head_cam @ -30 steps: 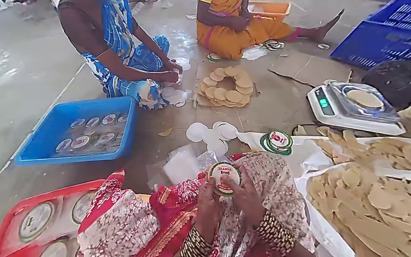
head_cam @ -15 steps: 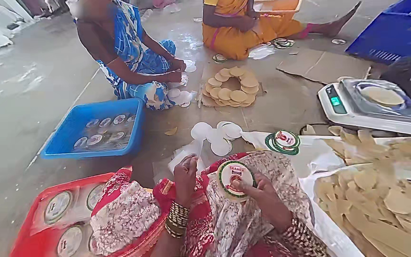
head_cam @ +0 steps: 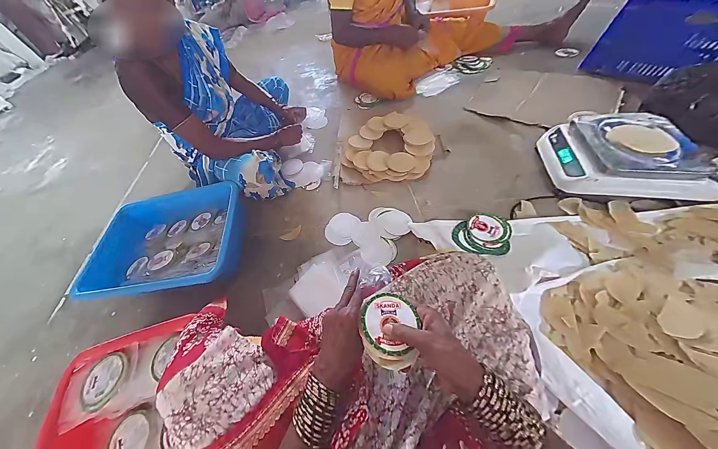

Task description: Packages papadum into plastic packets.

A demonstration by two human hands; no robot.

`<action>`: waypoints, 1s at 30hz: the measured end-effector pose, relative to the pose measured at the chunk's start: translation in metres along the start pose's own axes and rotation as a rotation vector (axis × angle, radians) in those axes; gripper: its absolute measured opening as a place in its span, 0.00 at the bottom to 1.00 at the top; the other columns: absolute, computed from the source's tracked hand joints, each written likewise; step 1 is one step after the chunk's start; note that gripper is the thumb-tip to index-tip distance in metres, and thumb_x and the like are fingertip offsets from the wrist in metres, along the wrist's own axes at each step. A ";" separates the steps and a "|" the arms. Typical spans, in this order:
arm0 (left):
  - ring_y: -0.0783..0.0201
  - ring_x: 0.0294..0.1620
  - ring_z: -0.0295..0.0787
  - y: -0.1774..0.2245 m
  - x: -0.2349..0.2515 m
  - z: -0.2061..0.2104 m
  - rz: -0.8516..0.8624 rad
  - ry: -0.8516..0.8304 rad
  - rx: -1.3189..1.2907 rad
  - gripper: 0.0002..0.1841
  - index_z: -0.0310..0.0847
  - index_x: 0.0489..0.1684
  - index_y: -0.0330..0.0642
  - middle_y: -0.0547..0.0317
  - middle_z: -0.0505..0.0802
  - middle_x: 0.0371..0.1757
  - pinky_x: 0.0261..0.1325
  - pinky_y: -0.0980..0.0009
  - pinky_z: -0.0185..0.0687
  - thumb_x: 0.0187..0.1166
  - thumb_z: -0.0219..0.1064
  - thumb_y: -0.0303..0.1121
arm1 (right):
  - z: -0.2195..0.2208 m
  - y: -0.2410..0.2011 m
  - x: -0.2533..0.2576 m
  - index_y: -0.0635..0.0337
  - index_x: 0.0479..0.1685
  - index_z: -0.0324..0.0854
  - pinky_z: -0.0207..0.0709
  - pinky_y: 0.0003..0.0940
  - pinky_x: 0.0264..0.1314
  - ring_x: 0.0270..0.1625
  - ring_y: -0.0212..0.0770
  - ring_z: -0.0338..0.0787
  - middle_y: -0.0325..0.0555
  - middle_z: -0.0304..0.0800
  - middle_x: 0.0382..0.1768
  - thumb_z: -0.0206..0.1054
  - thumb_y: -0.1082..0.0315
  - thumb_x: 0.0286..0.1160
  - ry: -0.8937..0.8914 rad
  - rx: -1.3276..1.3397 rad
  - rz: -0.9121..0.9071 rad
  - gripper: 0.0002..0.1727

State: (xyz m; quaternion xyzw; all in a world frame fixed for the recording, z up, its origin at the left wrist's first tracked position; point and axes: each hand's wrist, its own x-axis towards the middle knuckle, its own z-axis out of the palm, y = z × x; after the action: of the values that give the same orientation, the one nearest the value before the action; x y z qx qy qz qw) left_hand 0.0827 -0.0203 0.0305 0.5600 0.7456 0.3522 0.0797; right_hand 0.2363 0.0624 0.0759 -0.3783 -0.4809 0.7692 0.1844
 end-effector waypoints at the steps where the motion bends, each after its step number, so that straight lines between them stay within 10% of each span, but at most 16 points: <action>1: 0.48 0.53 0.97 0.002 0.000 0.001 0.014 -0.028 0.007 0.27 0.82 0.73 0.34 0.47 0.77 0.85 0.39 0.52 0.92 0.68 0.70 0.20 | -0.001 0.001 0.001 0.66 0.61 0.82 0.93 0.37 0.50 0.45 0.42 0.97 0.50 0.97 0.45 0.73 0.76 0.61 0.022 0.016 0.005 0.23; 7: 0.50 0.44 0.98 0.005 -0.004 0.010 0.114 -0.087 0.065 0.36 0.79 0.76 0.37 0.48 0.75 0.86 0.31 0.54 0.91 0.58 0.77 0.19 | -0.006 0.004 0.009 0.69 0.64 0.79 0.94 0.38 0.46 0.44 0.44 0.97 0.54 0.96 0.45 0.71 0.78 0.69 0.128 0.063 0.014 0.21; 15: 0.54 0.54 0.96 0.012 -0.010 0.020 0.127 -0.210 0.115 0.38 0.67 0.86 0.36 0.48 0.69 0.90 0.40 0.59 0.92 0.69 0.74 0.27 | -0.013 0.021 0.027 0.64 0.77 0.69 0.88 0.34 0.61 0.57 0.37 0.93 0.50 0.90 0.59 0.77 0.70 0.57 0.193 -0.116 -0.101 0.40; 21: 0.52 0.54 0.97 0.015 -0.010 0.020 0.141 -0.028 0.061 0.32 0.83 0.72 0.37 0.48 0.84 0.79 0.41 0.55 0.93 0.62 0.67 0.12 | -0.012 0.011 0.031 0.66 0.72 0.73 0.90 0.35 0.51 0.49 0.41 0.94 0.54 0.90 0.54 0.65 0.78 0.78 0.138 0.144 -0.001 0.22; 23: 0.52 0.57 0.97 0.015 -0.008 0.015 0.135 0.024 0.007 0.29 0.89 0.65 0.39 0.50 0.89 0.71 0.43 0.53 0.93 0.63 0.63 0.09 | -0.011 0.007 0.027 0.63 0.73 0.71 0.89 0.36 0.52 0.53 0.40 0.92 0.51 0.89 0.57 0.65 0.66 0.83 0.117 0.085 0.014 0.23; 27: 0.54 0.60 0.94 0.012 0.000 -0.016 0.081 -0.094 -0.183 0.21 0.90 0.60 0.38 0.51 0.94 0.62 0.60 0.51 0.90 0.74 0.60 0.13 | -0.028 0.009 0.025 0.63 0.90 0.56 0.69 0.42 0.83 0.86 0.42 0.68 0.53 0.66 0.86 0.70 0.26 0.58 -0.038 -0.460 -0.390 0.63; 30: 0.69 0.43 0.93 0.010 0.004 -0.035 -0.010 -0.164 -0.465 0.11 0.89 0.55 0.36 0.56 0.96 0.43 0.51 0.66 0.88 0.82 0.63 0.25 | -0.032 0.001 0.023 0.61 0.86 0.65 0.74 0.38 0.82 0.81 0.36 0.76 0.49 0.78 0.79 0.75 0.28 0.57 -0.184 -0.673 -0.733 0.59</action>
State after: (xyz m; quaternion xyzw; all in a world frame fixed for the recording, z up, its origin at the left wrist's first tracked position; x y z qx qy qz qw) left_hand 0.0713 -0.0305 0.0639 0.5496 0.6383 0.4673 0.2685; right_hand 0.2459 0.0962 0.0578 -0.1537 -0.8175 0.4864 0.2673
